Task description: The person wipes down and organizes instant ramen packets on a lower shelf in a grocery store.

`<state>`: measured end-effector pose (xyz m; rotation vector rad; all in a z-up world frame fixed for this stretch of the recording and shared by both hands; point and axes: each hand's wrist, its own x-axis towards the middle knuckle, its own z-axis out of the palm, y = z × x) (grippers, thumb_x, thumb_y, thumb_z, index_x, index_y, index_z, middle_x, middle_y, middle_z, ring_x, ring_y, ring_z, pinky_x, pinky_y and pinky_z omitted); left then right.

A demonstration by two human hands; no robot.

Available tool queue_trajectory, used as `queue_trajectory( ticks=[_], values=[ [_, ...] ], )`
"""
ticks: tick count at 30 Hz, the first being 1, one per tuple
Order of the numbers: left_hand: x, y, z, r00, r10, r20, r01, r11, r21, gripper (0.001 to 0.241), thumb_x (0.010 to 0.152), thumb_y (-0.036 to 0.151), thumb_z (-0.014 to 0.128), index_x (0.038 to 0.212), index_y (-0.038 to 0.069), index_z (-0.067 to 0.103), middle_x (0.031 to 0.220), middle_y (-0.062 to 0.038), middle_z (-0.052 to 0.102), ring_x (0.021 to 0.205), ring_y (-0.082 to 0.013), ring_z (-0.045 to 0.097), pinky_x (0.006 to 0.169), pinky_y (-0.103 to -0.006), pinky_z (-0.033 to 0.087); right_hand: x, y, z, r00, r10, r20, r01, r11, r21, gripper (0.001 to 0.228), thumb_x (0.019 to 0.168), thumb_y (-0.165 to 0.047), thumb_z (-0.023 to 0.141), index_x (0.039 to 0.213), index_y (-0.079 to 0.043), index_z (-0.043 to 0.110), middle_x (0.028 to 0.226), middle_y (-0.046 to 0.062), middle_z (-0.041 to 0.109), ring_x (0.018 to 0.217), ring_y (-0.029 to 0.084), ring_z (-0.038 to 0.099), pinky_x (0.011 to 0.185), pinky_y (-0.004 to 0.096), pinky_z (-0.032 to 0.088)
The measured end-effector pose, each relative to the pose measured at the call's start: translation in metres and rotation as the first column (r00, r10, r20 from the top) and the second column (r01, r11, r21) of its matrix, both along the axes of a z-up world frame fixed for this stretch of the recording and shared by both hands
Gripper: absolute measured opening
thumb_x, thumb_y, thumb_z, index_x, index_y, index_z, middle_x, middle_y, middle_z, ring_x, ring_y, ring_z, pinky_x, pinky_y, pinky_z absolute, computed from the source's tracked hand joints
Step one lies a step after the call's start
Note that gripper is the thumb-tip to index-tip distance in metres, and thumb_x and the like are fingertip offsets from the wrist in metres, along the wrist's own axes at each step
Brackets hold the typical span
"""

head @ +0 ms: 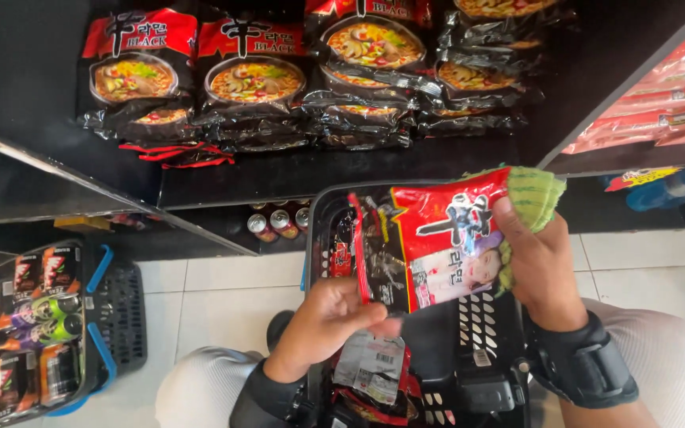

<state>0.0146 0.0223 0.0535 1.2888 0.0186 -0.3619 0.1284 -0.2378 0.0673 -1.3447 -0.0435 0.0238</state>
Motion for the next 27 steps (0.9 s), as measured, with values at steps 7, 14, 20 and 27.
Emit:
queue_trajectory(
  ticks=[7, 14, 20, 27],
  values=[
    [-0.006, 0.004, -0.016, 0.944, 0.301, 0.138, -0.295, 0.953, -0.063, 0.013, 0.096, 0.010, 0.070, 0.099, 0.000, 0.064, 0.085, -0.002, 0.069, 0.075, -0.0064, 0.063, 0.068, -0.0228, 0.053, 0.000, -0.011, -0.003, 0.973, 0.209, -0.095, -0.224, 0.954, -0.201, 0.029, 0.102, -0.020, 0.062, 0.120, 0.002, 0.067, 0.104, 0.005, 0.074, 0.091, 0.010, 0.066, 0.080, 0.028, 0.054],
    [-0.024, 0.011, -0.029, 0.914, 0.303, 0.269, -0.312, 0.950, -0.008, 0.025, 0.101, 0.005, 0.071, 0.080, 0.000, 0.059, 0.071, -0.003, 0.062, 0.065, -0.0059, 0.052, 0.060, -0.0227, 0.043, 0.000, -0.011, 0.013, 0.968, 0.208, -0.137, -0.244, 0.907, -0.343, 0.031, 0.098, -0.022, 0.065, 0.119, 0.001, 0.069, 0.102, 0.005, 0.075, 0.088, 0.009, 0.064, 0.079, 0.029, 0.053],
    [-0.020, 0.005, 0.007, 0.922, 0.296, 0.249, -0.290, 0.955, -0.060, 0.022, 0.097, 0.008, 0.068, 0.078, -0.002, 0.063, 0.077, -0.011, 0.073, 0.066, -0.0166, 0.068, 0.063, -0.0303, 0.056, 0.002, -0.013, 0.023, 0.968, 0.195, -0.156, -0.237, 0.912, -0.335, 0.032, 0.097, -0.022, 0.066, 0.120, 0.000, 0.069, 0.102, 0.004, 0.075, 0.088, 0.009, 0.065, 0.079, 0.028, 0.054],
    [-0.022, 0.030, -0.011, 0.839, 0.426, 0.338, -0.373, 0.903, -0.212, 0.023, 0.101, 0.017, 0.068, 0.089, -0.003, 0.065, 0.079, -0.012, 0.067, 0.064, -0.0185, 0.063, 0.059, -0.0301, 0.053, 0.006, -0.034, 0.036, 0.997, 0.034, -0.076, -0.054, 0.957, -0.285, 0.031, 0.106, -0.025, 0.061, 0.121, 0.002, 0.067, 0.104, 0.005, 0.073, 0.087, 0.010, 0.065, 0.076, 0.027, 0.053]
  ],
)
